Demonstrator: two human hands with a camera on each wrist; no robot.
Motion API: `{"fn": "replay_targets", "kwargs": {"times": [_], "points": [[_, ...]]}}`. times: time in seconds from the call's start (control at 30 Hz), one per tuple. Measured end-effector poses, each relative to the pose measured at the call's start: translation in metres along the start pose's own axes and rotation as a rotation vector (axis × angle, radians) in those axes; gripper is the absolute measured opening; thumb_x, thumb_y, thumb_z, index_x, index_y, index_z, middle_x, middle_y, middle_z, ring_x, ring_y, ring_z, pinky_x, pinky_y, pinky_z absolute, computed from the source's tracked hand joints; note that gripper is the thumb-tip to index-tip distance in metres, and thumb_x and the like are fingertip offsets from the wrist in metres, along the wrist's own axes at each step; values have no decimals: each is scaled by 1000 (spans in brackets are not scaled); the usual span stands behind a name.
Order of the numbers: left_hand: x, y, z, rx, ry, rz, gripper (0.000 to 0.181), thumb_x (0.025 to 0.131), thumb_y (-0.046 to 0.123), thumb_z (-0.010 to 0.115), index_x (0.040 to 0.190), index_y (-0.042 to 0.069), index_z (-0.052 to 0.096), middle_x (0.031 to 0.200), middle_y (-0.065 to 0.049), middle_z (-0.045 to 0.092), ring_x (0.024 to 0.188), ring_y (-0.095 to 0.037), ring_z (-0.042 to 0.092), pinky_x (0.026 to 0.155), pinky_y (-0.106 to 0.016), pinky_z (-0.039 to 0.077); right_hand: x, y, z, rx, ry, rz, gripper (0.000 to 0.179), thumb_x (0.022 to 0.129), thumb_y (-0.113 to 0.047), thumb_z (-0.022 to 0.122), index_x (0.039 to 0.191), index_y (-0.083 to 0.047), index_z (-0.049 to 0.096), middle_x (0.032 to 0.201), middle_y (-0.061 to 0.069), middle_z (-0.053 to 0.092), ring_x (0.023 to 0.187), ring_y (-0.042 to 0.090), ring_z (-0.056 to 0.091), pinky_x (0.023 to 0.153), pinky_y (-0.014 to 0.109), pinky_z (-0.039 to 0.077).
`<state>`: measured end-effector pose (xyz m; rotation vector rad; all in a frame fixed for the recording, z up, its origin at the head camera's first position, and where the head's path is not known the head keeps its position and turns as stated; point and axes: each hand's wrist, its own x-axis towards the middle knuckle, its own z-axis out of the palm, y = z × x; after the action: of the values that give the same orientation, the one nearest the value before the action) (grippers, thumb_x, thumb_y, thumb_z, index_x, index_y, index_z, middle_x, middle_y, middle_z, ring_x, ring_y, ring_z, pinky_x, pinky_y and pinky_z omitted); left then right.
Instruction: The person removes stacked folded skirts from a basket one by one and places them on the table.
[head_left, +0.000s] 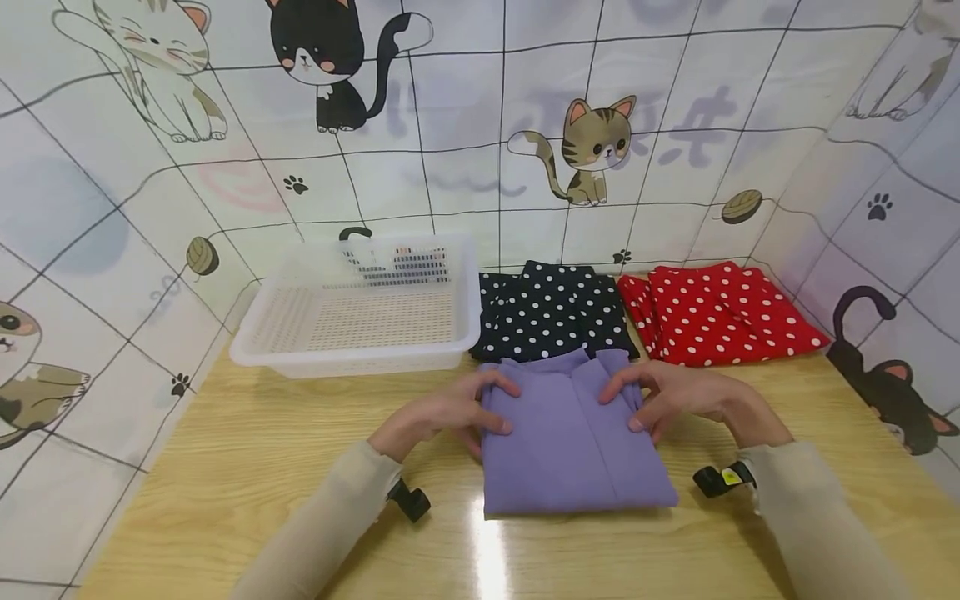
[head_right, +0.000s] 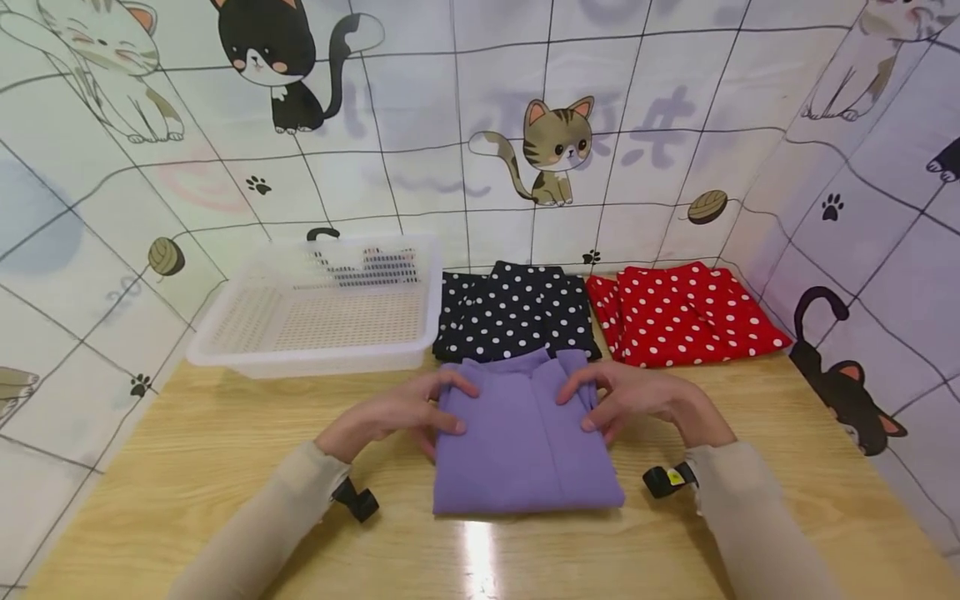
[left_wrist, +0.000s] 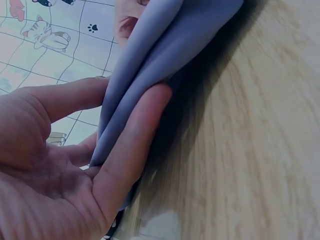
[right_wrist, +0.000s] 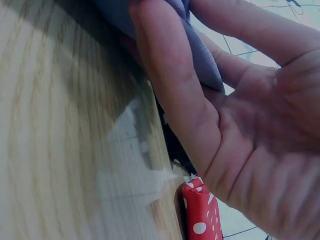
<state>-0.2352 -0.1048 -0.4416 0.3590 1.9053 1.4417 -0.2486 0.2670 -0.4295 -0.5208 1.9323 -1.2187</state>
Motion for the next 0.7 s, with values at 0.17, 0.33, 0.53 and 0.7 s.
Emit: {"fn": "replay_targets", "kwargs": {"times": [0.17, 0.33, 0.53, 0.7], "points": [[2, 0, -2, 30, -20, 11, 50, 86, 2, 79, 130, 16, 59, 147, -16, 36, 69, -33, 74, 61, -52, 64, 2, 1, 1, -66, -14, 14, 29, 90, -8, 76, 117, -3, 67, 115, 20, 57, 74, 25, 73, 65, 37, 65], [-1, -5, -3, 74, -25, -1, 51, 86, 3, 80, 129, 20, 59, 148, -16, 33, 63, -34, 72, 59, -52, 63, 10, 4, 4, -129, -27, 20, 25, 89, -12, 78, 111, -5, 69, 79, 5, 63, 58, 17, 69, 56, 28, 59], [0, -10, -4, 103, -31, -12, 52, 86, 3, 80, 129, 23, 58, 145, -20, 36, 54, -30, 68, 55, -48, 63, 11, 10, 3, -109, -23, -5, 23, 91, -8, 75, 112, -3, 67, 85, 3, 60, 60, 16, 66, 57, 27, 58], [1, -9, -3, 115, -24, -17, 53, 86, 3, 80, 129, 24, 58, 147, -19, 34, 54, -29, 68, 54, -45, 63, 10, 14, 0, -125, 2, -48, 22, 91, -7, 74, 111, -3, 67, 75, -1, 56, 58, 14, 63, 56, 26, 57]]}}
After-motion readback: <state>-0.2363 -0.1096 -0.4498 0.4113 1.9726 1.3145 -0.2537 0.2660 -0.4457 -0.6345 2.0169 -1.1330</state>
